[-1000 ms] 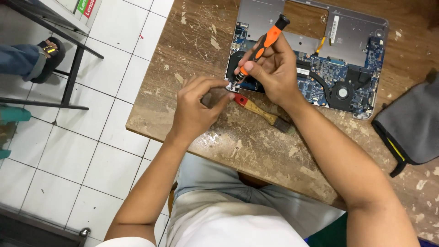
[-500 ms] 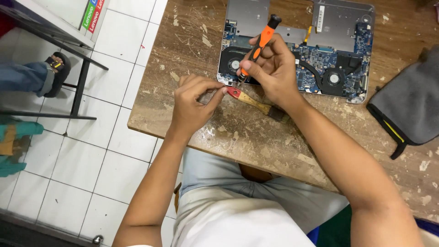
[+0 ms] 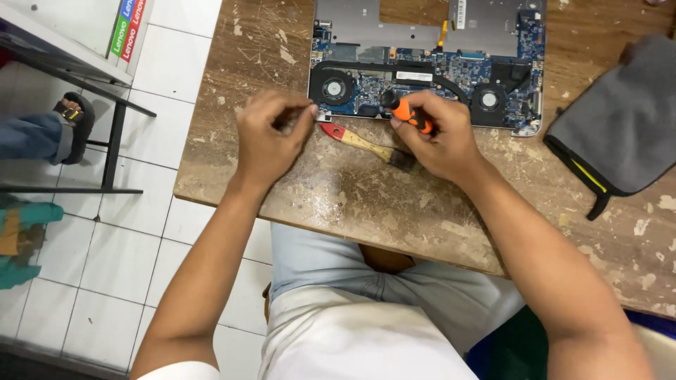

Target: The person uses a screwdriver to remove screws from the internal components of a disassembled laptop. They work on the motherboard and fan area, placing removed screws on the table.

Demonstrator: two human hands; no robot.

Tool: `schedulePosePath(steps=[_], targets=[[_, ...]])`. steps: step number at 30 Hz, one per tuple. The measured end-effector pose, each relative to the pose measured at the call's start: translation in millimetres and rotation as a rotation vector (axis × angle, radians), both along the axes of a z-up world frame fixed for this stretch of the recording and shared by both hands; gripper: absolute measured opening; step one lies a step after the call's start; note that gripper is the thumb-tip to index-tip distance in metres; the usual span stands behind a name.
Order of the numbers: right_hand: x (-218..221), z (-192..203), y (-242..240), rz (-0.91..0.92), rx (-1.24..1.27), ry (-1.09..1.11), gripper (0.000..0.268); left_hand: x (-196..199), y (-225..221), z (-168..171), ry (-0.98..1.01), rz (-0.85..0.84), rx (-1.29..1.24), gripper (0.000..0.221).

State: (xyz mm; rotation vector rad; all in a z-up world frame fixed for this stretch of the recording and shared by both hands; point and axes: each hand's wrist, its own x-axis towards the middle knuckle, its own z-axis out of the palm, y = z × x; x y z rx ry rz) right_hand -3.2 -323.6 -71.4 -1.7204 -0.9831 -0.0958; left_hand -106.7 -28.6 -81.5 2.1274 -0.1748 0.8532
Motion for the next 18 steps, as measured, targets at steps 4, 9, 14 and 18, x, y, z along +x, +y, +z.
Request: schedulePosePath(steps=[4, 9, 14, 18], targets=[[-10, 26, 7, 0.058, -0.135, -0.139, 0.023, 18, 24, 5, 0.041, 0.053, 0.067, 0.01], [-4, 22, -1, 0.18, -0.294, -0.242, 0.02, 53, 57, 12, 0.218, 0.174, 0.284, 0.006], [-2, 19, -3, 0.172, -0.317, -0.234, 0.02, 99, 73, 15, 0.137, 0.259, 0.28, 0.014], [-2, 19, -4, 0.132, -0.358, -0.172, 0.023, 130, 81, 2, 0.09, 0.279, 0.199, 0.018]])
